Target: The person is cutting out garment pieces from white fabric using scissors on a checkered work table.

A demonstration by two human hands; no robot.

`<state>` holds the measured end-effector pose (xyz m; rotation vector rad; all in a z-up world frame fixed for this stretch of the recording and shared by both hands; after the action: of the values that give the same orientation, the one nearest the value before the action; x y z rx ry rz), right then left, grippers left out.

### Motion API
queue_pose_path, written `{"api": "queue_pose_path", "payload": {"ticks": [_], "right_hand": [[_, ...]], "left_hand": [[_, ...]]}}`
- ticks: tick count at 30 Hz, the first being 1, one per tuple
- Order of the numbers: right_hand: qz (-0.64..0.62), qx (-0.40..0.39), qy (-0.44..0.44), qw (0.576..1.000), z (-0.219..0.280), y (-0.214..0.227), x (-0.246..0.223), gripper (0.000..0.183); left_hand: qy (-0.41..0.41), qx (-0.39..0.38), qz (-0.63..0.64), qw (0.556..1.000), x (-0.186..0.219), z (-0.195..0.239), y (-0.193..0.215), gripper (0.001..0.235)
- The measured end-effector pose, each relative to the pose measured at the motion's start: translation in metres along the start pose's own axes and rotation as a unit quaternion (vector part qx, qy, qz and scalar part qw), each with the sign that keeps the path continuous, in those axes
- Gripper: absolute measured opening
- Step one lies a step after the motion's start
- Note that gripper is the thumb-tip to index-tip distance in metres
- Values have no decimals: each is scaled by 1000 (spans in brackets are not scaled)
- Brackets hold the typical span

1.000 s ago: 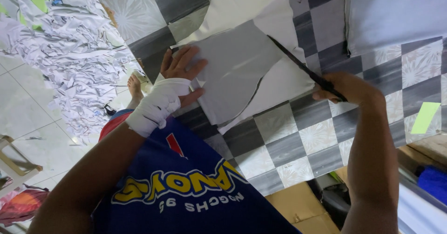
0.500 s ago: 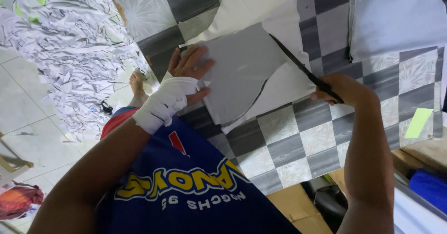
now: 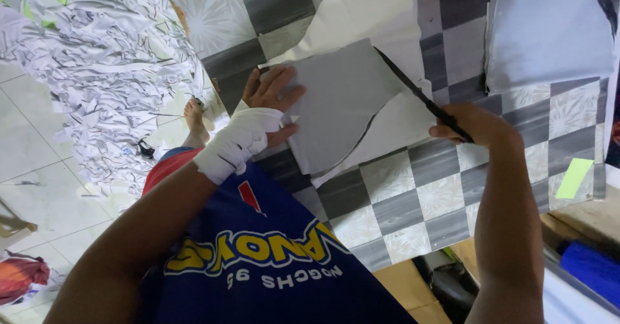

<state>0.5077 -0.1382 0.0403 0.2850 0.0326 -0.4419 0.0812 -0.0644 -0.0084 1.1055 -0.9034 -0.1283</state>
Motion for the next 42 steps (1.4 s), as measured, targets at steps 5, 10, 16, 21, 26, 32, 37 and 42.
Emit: {"api": "queue_pose_path", "payload": {"ticks": [5,10,16,21,26,32,37,42], "right_hand": [[6,-2,22,1000,-4,1,-5,35],[-8,4,17,1000,0,1,-7,32],[-17,-2,15,1000,7,-11,-14,25],[-225,34,144,963,15,-31,-30,37],[-320,50,170,931,13,-52,-54,38],[-360,48,192,912,3,-64,-63,42],[-375,57,190,906,8,-62,-79,39],[-420,60,198,884,-1,-65,-85,44]], "left_hand": [[7,-14,15,1000,-1,0,-1,90],[3,3,29,1000,-2,1,-1,92],[-10,18,21,1000,-2,2,-2,91],[8,28,-22,999,-6,4,-12,94],[14,8,-16,1000,-9,7,-19,94],[14,14,-20,1000,-11,10,-23,94],[-5,37,-9,999,-7,13,-19,91],[2,33,-9,999,-9,13,-23,94]]}}
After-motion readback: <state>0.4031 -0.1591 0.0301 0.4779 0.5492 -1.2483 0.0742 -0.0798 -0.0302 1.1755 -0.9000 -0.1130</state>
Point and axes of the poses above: each hand's wrist, its own z-axis away from the middle knuckle, its own y-axis out of the back of the hand, x = y × z, the point moved 9 cm from there along -z, towards the middle knuckle, and after that the axes turned 5 degrees about y, right-handed, at the moved point
